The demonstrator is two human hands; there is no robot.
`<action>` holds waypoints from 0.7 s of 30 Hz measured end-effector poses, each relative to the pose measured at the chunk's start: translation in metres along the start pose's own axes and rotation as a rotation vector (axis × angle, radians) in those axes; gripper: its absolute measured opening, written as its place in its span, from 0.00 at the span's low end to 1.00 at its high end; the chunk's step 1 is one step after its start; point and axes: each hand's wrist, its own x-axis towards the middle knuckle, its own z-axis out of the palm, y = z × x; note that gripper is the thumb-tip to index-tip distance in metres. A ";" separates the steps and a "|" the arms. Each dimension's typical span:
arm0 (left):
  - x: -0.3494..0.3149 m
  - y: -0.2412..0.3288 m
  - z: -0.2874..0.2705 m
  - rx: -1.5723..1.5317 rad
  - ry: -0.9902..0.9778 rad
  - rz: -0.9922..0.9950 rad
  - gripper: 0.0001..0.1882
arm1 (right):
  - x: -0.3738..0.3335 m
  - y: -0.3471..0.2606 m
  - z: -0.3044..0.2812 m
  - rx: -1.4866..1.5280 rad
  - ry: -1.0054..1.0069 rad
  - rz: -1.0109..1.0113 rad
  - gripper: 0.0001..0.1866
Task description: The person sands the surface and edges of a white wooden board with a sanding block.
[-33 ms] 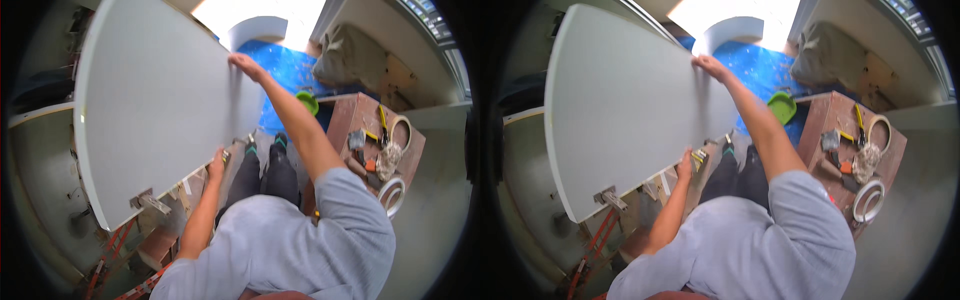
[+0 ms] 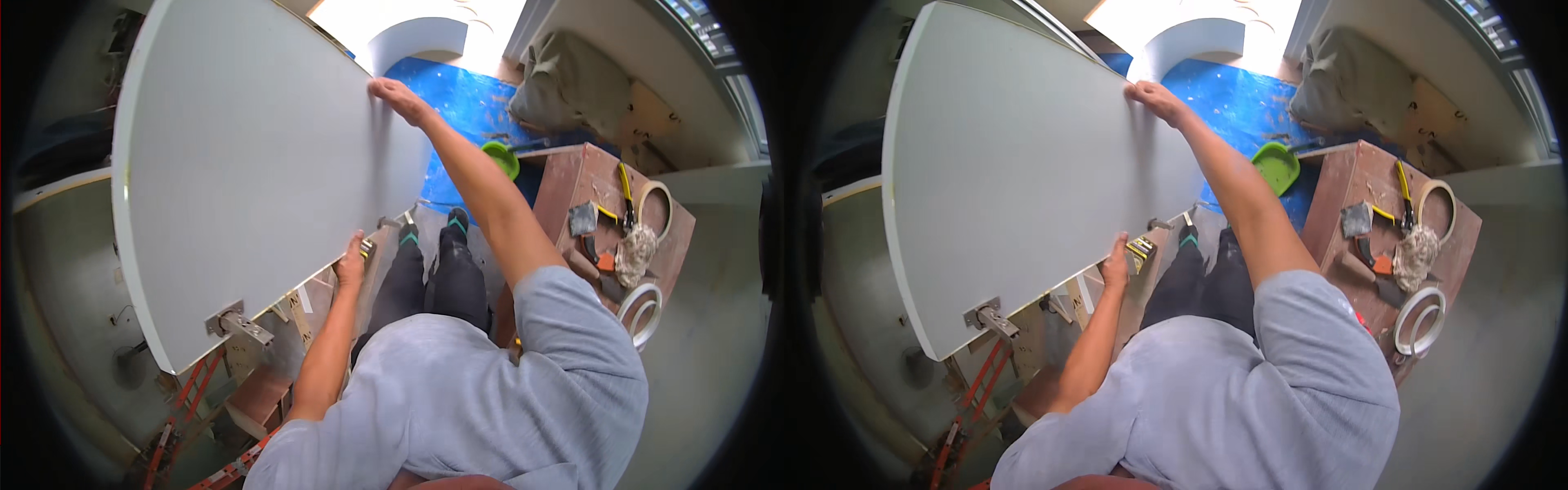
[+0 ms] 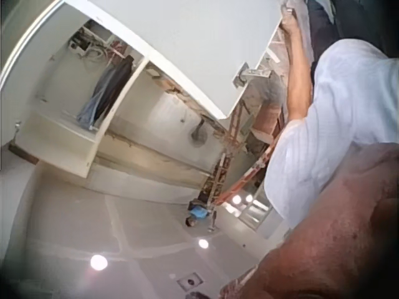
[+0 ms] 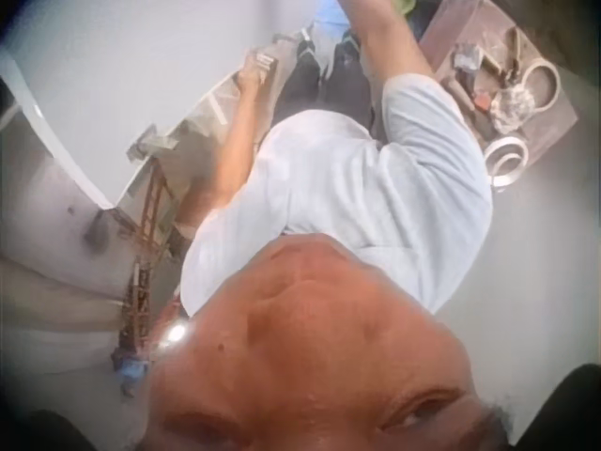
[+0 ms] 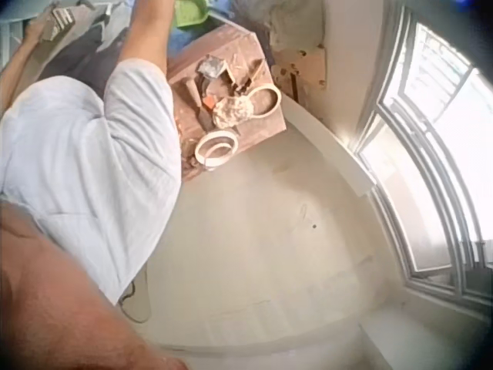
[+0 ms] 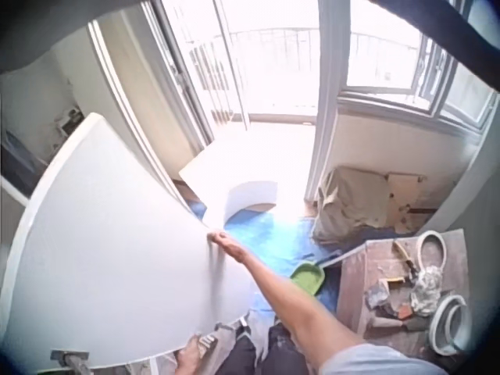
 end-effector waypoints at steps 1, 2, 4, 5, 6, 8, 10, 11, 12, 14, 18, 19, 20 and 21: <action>0.009 -0.009 -0.002 0.025 -0.019 -0.018 0.29 | -0.005 -0.010 0.013 0.045 0.055 -0.034 0.40; 0.010 -0.014 -0.005 0.002 0.010 0.059 0.30 | -0.012 -0.020 0.029 0.089 0.111 -0.072 0.40; 0.008 0.000 -0.023 -0.004 0.040 0.159 0.31 | -0.022 -0.031 0.041 0.140 0.190 -0.126 0.41; -0.004 0.033 -0.038 0.002 0.047 0.171 0.31 | -0.025 -0.033 0.040 0.140 0.201 -0.136 0.42; -0.013 0.053 -0.047 0.010 0.044 0.181 0.31 | -0.034 -0.038 0.037 0.140 0.221 -0.140 0.42; -0.020 0.094 -0.091 -0.037 0.011 0.380 0.27 | -0.061 -0.071 0.038 0.088 0.301 -0.183 0.45; -0.023 0.131 -0.145 -0.144 0.052 0.404 0.24 | -0.079 -0.134 0.044 0.021 0.379 -0.235 0.46; -0.027 0.154 -0.173 -0.097 0.122 0.465 0.31 | -0.092 -0.166 0.048 -0.019 0.429 -0.238 0.47; -0.023 0.165 -0.206 -0.095 0.240 0.603 0.36 | -0.109 -0.214 0.060 -0.088 0.493 -0.245 0.48; -0.015 0.209 -0.282 -0.031 0.333 0.711 0.35 | -0.163 -0.294 0.077 -0.259 0.632 -0.272 0.50; -0.063 0.342 -0.336 -0.761 -0.096 1.007 0.28 | -0.318 -0.360 0.077 -0.701 0.806 -0.417 0.50; -0.040 0.316 -0.328 -0.819 -0.218 1.015 0.28 | -0.341 -0.357 0.091 -0.572 0.827 -0.620 0.48; -0.006 0.281 -0.312 -0.863 -0.340 1.006 0.27 | -0.358 -0.350 0.106 -0.457 0.814 -0.823 0.45; 0.002 0.287 -0.284 -0.935 -0.296 1.016 0.26 | -0.371 -0.337 0.121 -0.207 0.857 -0.891 0.29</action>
